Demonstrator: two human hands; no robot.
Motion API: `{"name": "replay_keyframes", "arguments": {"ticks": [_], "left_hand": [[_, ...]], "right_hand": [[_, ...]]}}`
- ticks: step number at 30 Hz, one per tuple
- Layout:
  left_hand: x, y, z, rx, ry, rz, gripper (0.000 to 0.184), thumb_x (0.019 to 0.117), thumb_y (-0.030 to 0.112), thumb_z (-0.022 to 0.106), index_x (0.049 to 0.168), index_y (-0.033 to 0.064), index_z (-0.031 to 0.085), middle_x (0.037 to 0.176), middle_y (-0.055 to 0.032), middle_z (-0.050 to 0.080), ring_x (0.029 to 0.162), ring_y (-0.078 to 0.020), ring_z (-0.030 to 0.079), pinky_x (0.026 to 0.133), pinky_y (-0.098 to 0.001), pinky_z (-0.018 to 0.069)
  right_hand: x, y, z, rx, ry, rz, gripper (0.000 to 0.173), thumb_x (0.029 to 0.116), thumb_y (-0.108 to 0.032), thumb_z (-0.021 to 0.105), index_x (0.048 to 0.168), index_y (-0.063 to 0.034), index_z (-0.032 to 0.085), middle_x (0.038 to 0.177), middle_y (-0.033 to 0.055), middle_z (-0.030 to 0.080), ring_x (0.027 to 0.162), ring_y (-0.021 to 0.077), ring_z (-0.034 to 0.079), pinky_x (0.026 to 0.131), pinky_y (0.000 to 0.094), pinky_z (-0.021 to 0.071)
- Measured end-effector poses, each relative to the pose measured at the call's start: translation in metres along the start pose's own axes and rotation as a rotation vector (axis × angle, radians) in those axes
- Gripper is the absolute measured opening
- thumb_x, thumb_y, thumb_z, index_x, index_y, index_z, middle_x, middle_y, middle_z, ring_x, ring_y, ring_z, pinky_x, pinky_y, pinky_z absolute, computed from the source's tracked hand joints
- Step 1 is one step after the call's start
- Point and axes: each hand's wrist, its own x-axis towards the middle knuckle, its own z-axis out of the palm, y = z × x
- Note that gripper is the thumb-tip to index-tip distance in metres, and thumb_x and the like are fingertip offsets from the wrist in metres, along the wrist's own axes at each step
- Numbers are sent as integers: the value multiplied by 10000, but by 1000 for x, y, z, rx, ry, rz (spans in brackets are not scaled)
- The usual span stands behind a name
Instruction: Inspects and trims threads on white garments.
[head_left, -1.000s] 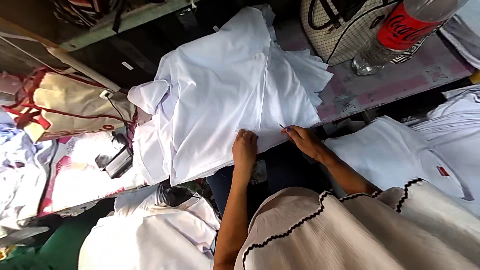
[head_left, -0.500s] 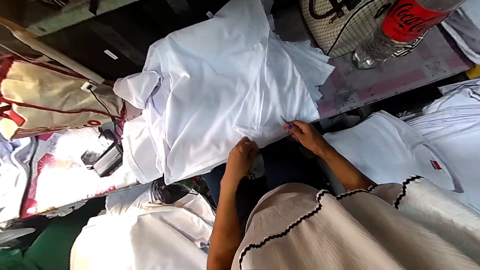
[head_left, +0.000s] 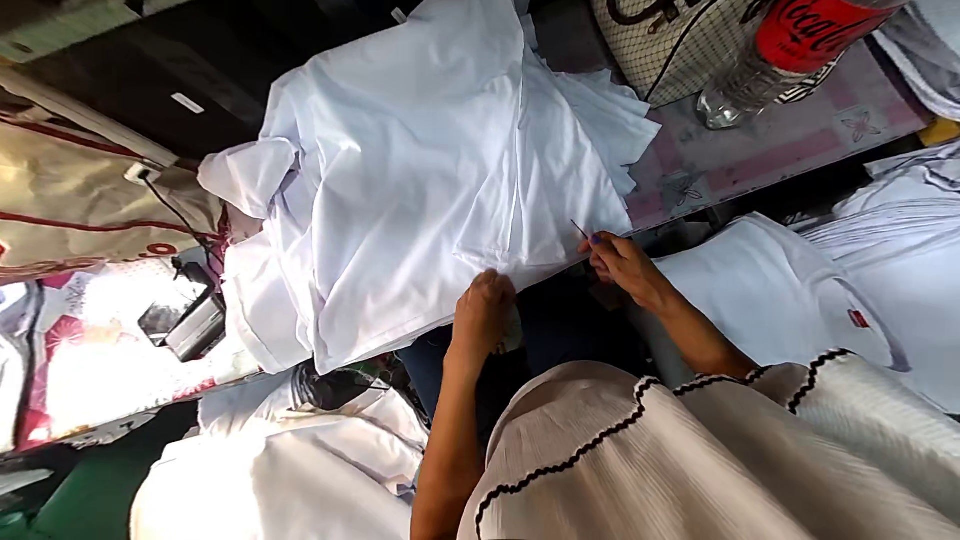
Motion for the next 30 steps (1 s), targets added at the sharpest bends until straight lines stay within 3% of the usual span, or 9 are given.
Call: {"name": "replay_keyframes", "arguments": {"ticks": [2, 3, 5, 7, 9, 13, 18, 23, 30], "left_hand": [[-20, 15, -22, 61, -170, -105, 222, 1006, 146, 608, 1076, -22, 736, 1153, -225, 679, 1124, -402, 644, 954, -598, 494], [-26, 24, -28, 65, -137, -121, 236, 1006, 183, 627, 1071, -9, 750, 1147, -220, 690, 1117, -401, 649, 941, -598, 495], [-24, 37, -22, 8, 130, -57, 236, 991, 187, 651, 977, -19, 765, 1038, -207, 716, 1001, -373, 693, 871, -560, 546], [0, 41, -4, -89, 345, 5, 233, 983, 185, 673, 988, -37, 747, 1018, -200, 689, 910, -328, 691, 807, -489, 577], [25, 37, 18, -122, 402, -7, 258, 970, 179, 701, 1063, -60, 729, 1097, -222, 660, 954, -345, 680, 832, -489, 578], [36, 20, 44, -154, 542, 37, 77, 913, 11, 692, 898, -52, 735, 1021, -192, 667, 917, -290, 678, 801, -420, 584], [30, 15, 46, -200, 544, 15, 101, 906, 56, 718, 957, -29, 739, 1046, -169, 654, 832, -236, 654, 731, -377, 571], [29, 9, 49, -297, 555, 52, 39, 864, 34, 721, 840, 5, 710, 1029, -127, 637, 838, -175, 619, 702, -302, 536], [22, 8, 48, -444, 514, -4, 40, 854, 28, 737, 864, 5, 706, 1041, -103, 608, 773, -95, 571, 645, -211, 493]], "right_hand": [[-4, -5, -3, 104, -35, 2, 363, 1123, -280, 359, 1117, -26, 618, 657, -64, 435, 521, 24, 409, 521, 195, 389], [-6, -11, -3, 146, -59, -3, 365, 1123, -283, 348, 1104, -36, 617, 644, -74, 424, 509, 18, 396, 509, 186, 377], [-7, -25, 0, 206, -114, -8, 376, 1124, -284, 336, 1100, -44, 624, 632, -82, 434, 499, 14, 398, 500, 180, 380], [-7, -35, 7, 276, -183, -17, 391, 1121, -280, 329, 1092, -37, 634, 622, -80, 443, 494, 15, 402, 491, 179, 379], [-8, -38, 14, 376, -267, 20, 399, 1124, -309, 321, 1059, -58, 624, 606, -85, 434, 469, 5, 389, 460, 158, 360], [-8, -27, 24, 441, -361, 132, 399, 1128, -328, 314, 1011, -89, 611, 598, -100, 420, 457, -13, 372, 447, 136, 334], [-2, -18, 26, 481, -406, 239, 413, 1130, -356, 318, 1005, -92, 609, 600, -99, 414, 437, -19, 348, 421, 124, 311], [0, -18, 26, 472, -437, 321, 430, 1131, -372, 326, 983, -90, 616, 573, -101, 384, 411, -23, 320, 395, 122, 279], [0, -17, 36, 518, -457, 362, 403, 1127, -365, 356, 1001, -87, 619, 574, -104, 380, 403, -28, 306, 386, 117, 273]]}}
